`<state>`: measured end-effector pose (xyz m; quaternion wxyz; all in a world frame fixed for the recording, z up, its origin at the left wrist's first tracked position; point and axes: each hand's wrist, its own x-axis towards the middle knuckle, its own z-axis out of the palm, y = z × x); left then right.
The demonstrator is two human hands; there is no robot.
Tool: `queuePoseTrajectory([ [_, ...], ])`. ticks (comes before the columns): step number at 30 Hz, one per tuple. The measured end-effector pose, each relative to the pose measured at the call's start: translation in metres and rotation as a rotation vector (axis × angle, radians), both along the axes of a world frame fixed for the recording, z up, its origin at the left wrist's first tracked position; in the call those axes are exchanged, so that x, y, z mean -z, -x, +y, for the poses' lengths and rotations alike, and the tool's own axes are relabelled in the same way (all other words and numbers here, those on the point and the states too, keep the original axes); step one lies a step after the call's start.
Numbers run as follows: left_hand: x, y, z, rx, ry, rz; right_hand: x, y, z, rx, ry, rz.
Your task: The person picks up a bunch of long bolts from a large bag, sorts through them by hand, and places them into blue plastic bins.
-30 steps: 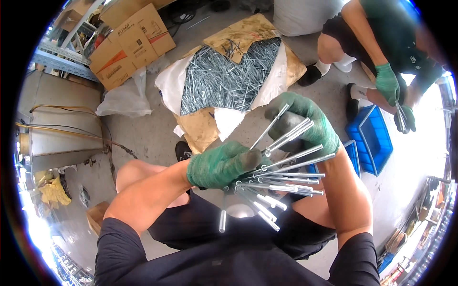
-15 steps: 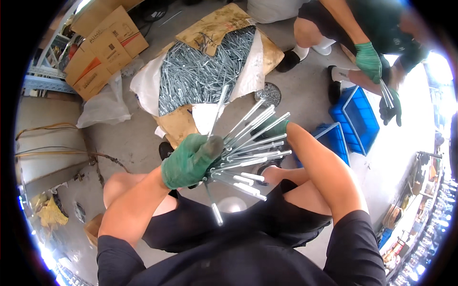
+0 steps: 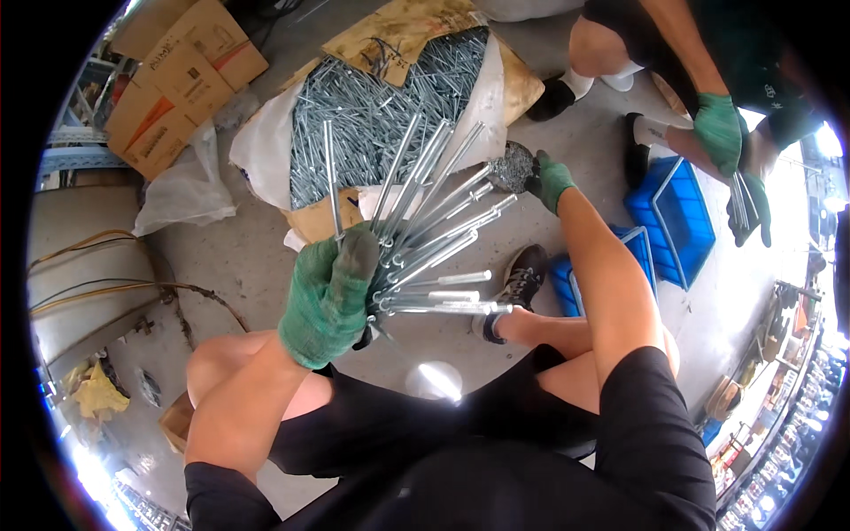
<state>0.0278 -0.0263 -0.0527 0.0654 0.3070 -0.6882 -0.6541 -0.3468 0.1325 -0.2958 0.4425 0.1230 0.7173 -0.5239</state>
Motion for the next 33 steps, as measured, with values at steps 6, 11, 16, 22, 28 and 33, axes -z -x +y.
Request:
queuePoseTrajectory([
  [6,-0.012,0.02,0.007,-0.205,0.096,0.156,-0.07,-0.003,-0.004,-0.47,0.189,-0.028],
  [11,-0.03,0.019,0.013,-0.262,0.021,0.198,-0.213,-0.103,-0.011,-1.037,0.447,0.263],
  [16,-0.047,0.008,0.028,-0.285,0.002,0.317,-0.301,-0.204,0.003,-0.61,0.973,0.044],
  [22,-0.047,0.002,0.043,-0.227,0.238,0.469,-0.338,-0.215,-0.008,-0.116,1.031,0.098],
  [28,-0.053,-0.009,0.054,-0.199,0.132,0.475,-0.376,-0.227,0.002,-0.336,0.708,0.44],
  [33,-0.05,-0.016,0.057,-0.176,0.231,0.477,-0.398,-0.225,0.011,-0.546,0.389,0.671],
])
